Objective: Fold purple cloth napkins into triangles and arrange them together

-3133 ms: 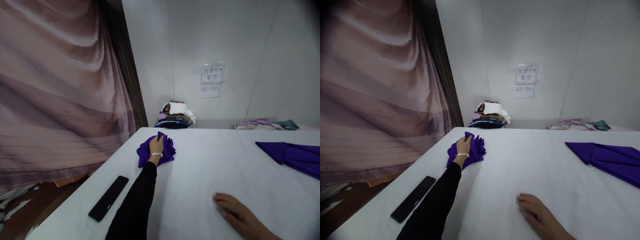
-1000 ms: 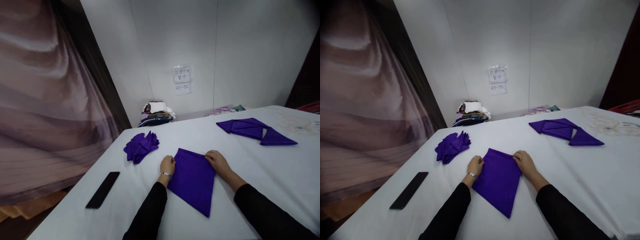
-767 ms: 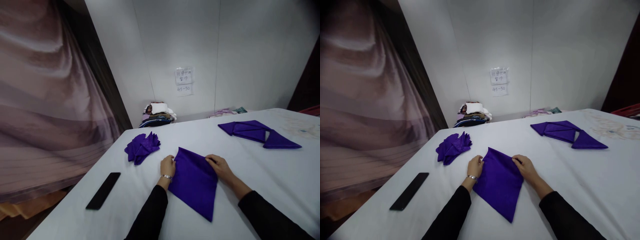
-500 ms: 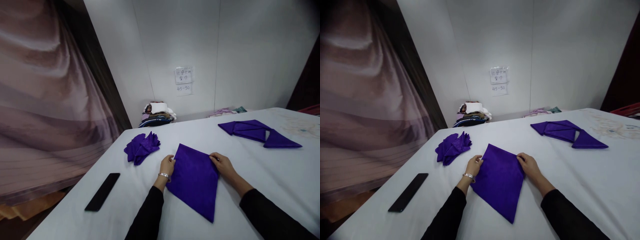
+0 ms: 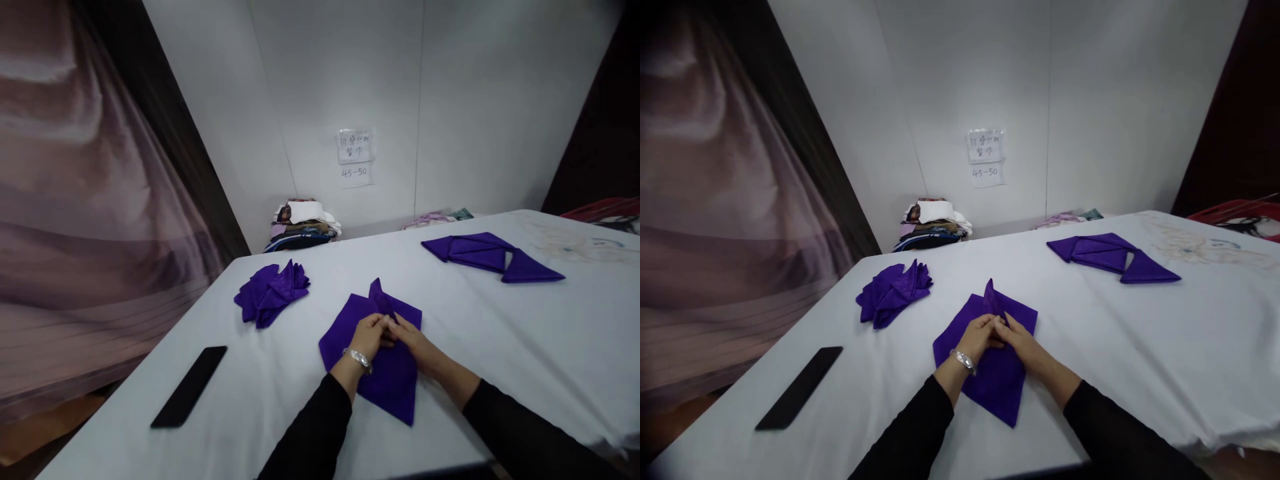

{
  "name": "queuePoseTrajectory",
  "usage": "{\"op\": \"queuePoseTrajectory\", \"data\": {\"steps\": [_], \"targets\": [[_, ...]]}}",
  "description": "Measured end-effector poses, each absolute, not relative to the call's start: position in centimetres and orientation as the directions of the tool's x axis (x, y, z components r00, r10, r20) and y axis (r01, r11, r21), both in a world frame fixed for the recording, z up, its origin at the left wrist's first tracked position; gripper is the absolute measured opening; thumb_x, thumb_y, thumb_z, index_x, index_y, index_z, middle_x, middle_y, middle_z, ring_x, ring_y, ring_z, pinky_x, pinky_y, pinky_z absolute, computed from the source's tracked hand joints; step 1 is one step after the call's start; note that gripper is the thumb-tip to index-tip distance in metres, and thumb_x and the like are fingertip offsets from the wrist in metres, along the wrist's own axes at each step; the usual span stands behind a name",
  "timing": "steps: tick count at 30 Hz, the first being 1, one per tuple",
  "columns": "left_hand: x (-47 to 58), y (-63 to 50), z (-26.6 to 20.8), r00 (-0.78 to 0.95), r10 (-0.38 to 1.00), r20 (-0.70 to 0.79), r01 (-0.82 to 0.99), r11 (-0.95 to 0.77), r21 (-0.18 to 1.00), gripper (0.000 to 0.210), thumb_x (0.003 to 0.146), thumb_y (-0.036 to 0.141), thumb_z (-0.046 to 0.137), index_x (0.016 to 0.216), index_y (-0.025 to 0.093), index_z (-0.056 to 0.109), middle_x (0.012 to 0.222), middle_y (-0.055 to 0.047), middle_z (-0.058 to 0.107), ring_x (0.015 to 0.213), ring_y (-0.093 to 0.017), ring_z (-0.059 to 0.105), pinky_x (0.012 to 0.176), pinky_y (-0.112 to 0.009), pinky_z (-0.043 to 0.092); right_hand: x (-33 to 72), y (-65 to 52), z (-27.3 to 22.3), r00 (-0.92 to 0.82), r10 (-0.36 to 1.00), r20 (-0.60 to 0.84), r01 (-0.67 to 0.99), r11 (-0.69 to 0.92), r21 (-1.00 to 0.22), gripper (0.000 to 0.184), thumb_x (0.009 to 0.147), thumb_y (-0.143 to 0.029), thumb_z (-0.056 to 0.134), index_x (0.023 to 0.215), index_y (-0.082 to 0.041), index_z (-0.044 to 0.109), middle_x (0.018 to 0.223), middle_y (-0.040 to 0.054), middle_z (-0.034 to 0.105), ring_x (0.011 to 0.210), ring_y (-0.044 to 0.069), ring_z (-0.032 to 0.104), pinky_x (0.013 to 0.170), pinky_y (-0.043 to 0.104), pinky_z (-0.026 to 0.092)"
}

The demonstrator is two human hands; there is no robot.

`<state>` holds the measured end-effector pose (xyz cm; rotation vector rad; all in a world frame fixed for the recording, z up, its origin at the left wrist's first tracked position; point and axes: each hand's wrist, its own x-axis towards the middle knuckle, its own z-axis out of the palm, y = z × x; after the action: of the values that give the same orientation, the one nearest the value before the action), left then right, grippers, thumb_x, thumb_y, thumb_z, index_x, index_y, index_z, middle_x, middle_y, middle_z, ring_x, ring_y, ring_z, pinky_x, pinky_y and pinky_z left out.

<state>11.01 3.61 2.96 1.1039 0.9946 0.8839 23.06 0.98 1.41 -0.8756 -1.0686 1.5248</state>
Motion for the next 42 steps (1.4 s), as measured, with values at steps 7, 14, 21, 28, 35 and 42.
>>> {"op": "queuePoseTrajectory", "data": {"steps": [7,14,21,28,35,42], "targets": [[10.6,3.0,3.2,0.192,0.98,0.042,0.037,-0.05,0.998,0.024,0.074,0.032,0.053,0.092,0.017,0.059,0.079,-0.003,0.064,0.053,-0.009,0.058,0.047,-0.021,0.044,24.5,0.1,0.9,-0.16,0.976,-0.148,-0.477,-0.208,-0.854,0.025,0.068,-0.036,0.07,0.082,-0.016,0.063,0.066,0.0023,0.066,0.055,0.016,0.06,0.057,0.029,0.048],[4.2,4.4,2.5,0.108,0.957,0.27,0.778,-0.25,0.576,0.023,0.079,0.028,0.05,0.097,0.019,0.061,0.099,-0.005,0.063,0.091,-0.017,0.057,0.081,-0.03,0.043,29.5,0.2,3.1,0.008,0.997,-0.082,-0.364,-0.074,-0.929,0.027,0.065,-0.039,0.071,0.079,-0.016,0.065,0.07,0.0022,0.068,0.061,0.016,0.061,0.064,0.028,0.048],[2.4,5.3,0.8,0.002,0.995,0.102,0.95,-0.034,0.311,0.015,0.077,0.032,0.054,0.083,0.02,0.061,0.088,-0.004,0.063,0.082,-0.018,0.058,0.069,-0.027,0.04,38.0,0.9,3.5,0.184,0.97,-0.16,-0.288,-0.102,-0.952,0.024,0.063,-0.038,0.073,0.066,-0.017,0.062,0.058,-0.0005,0.063,0.05,0.012,0.055,0.05,0.023,0.045],[0.3,7.1,5.0,-0.109,0.947,0.304,0.913,-0.025,0.407,0.018,0.082,0.034,0.045,0.077,0.021,0.057,0.078,-0.001,0.062,0.074,-0.015,0.056,0.063,-0.025,0.038,39.3,2.1,4.0,0.207,0.959,-0.192,-0.191,-0.153,-0.97,0.025,0.063,-0.038,0.072,0.074,-0.017,0.063,0.062,0.0027,0.066,0.05,0.014,0.058,0.048,0.024,0.046],[-2.9,8.5,5.8,-0.196,0.924,0.329,0.911,0.047,0.41,0.016,0.077,0.033,0.051,0.081,0.02,0.059,0.082,-0.002,0.062,0.077,-0.017,0.058,0.066,-0.025,0.042,40.0,7.3,3.7,0.256,0.963,-0.083,0.098,-0.112,-0.989,0.025,0.065,-0.038,0.067,0.078,-0.017,0.064,0.066,0.0039,0.067,0.059,0.018,0.06,0.054,0.027,0.048],[-3.8,5.7,1.4,-0.004,0.936,0.353,0.947,-0.109,0.301,0.025,0.08,0.034,0.05,0.099,0.019,0.059,0.103,-0.007,0.059,0.096,-0.02,0.054,0.084,-0.032,0.041,40.5,5.9,-0.6,0.188,0.925,0.329,0.706,0.106,-0.7,0.032,0.072,-0.036,0.057,0.1,-0.021,0.062,0.103,0.008,0.064,0.087,0.024,0.059,0.077,0.038,0.046]]}}
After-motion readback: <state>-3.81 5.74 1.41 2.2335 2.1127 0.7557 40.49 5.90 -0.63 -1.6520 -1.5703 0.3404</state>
